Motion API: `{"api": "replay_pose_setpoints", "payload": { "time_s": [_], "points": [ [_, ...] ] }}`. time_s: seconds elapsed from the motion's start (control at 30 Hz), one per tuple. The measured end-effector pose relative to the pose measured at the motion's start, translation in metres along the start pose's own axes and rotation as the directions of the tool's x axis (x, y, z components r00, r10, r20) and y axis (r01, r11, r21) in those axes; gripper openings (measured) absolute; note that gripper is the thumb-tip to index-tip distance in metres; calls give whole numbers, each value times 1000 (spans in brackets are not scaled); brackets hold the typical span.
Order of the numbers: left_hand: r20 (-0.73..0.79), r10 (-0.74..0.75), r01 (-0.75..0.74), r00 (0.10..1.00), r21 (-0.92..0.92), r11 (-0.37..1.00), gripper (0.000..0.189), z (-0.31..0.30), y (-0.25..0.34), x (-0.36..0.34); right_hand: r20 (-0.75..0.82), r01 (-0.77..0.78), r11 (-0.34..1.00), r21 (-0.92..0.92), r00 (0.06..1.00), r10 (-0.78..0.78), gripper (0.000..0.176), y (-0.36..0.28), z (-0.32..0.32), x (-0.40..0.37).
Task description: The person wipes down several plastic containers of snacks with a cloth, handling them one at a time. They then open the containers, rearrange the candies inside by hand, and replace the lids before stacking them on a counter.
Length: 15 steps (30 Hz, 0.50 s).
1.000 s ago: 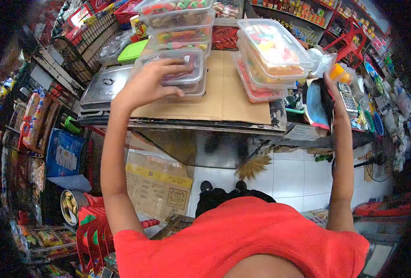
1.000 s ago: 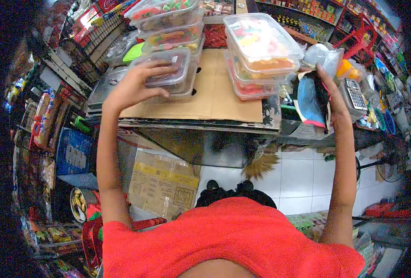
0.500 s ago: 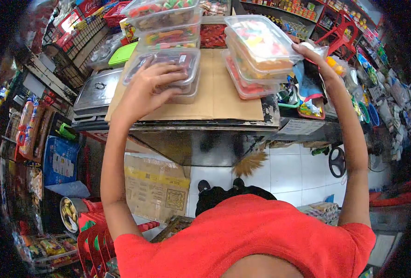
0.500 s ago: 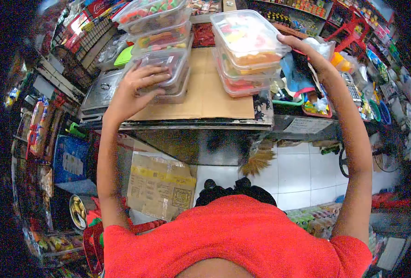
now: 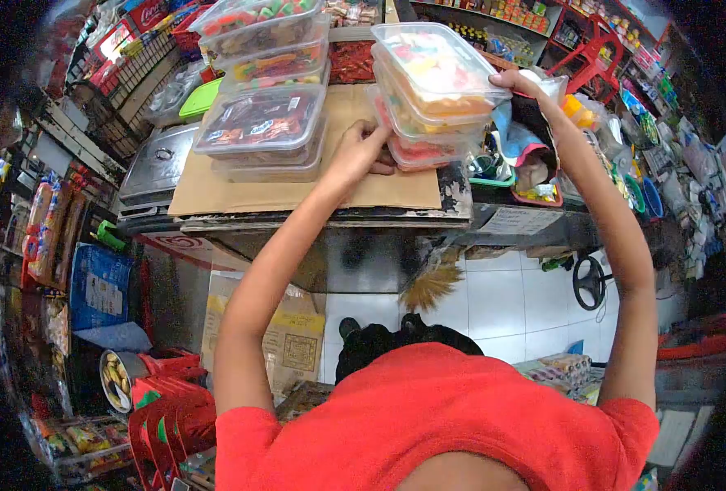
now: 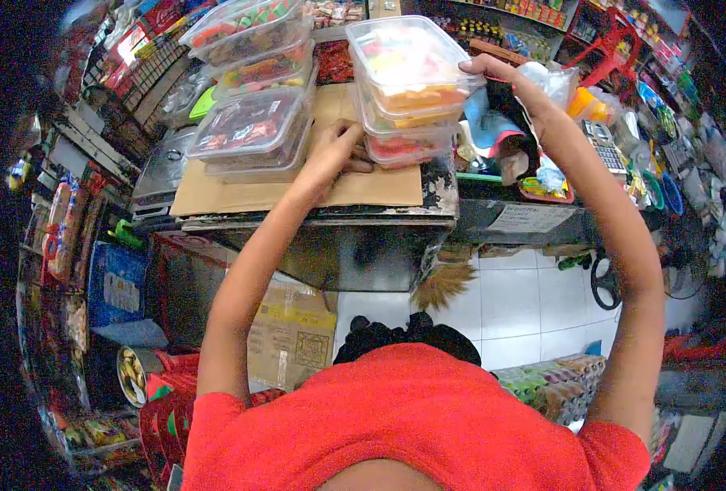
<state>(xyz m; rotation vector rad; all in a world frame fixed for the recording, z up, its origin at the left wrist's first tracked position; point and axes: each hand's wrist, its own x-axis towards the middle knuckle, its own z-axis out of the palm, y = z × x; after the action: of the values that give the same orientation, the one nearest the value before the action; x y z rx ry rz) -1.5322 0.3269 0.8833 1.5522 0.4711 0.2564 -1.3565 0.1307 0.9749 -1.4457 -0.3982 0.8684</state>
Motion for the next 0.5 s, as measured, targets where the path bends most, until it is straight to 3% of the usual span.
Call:
{"api": "replay_pose_setpoints", "payload": {
  "time_s": [0.1,0.17,0.2,0.3,0.33,0.37,0.43,0.47,0.5],
  "points": [
    [45,119,-120,992,16,993,38,2,-3,9,20,59,998,3,998,-59,31,7,0,-5],
    [18,69,-68,997,-60,996,36,5,-5,7,35,413,896,-165,910,-413,31,12,2,-21],
    [0,29,-29,1000,-139,990,34,8,0,7,78,139,986,-92,988,-132,42,-3,4,-25],
    [-85,144,-157,986,-173,972,28,5,13,2,149,186,981,63,970,-193,47,8,-38,20],
    [-107,197,-205,974,-63,977,28,0,20,0,288,-18,995,95,958,-10,45,-5,-41,14],
    [-112,194,-202,975,-64,977,28,-6,26,-5,292,-22,995,94,956,-6,45,-1,-40,9],
    [-152,553,-440,819,453,775,34,-18,37,-15,194,238,971,-26,954,-229,42,3,-37,5],
    [-161,553,-435,817,458,776,34,-22,44,-22,241,94,995,38,965,-100,46,18,-69,19],
    [-115,534,-378,838,584,718,34,-26,51,-30,137,17,998,57,990,-25,46,26,-56,8]
  ]
}}
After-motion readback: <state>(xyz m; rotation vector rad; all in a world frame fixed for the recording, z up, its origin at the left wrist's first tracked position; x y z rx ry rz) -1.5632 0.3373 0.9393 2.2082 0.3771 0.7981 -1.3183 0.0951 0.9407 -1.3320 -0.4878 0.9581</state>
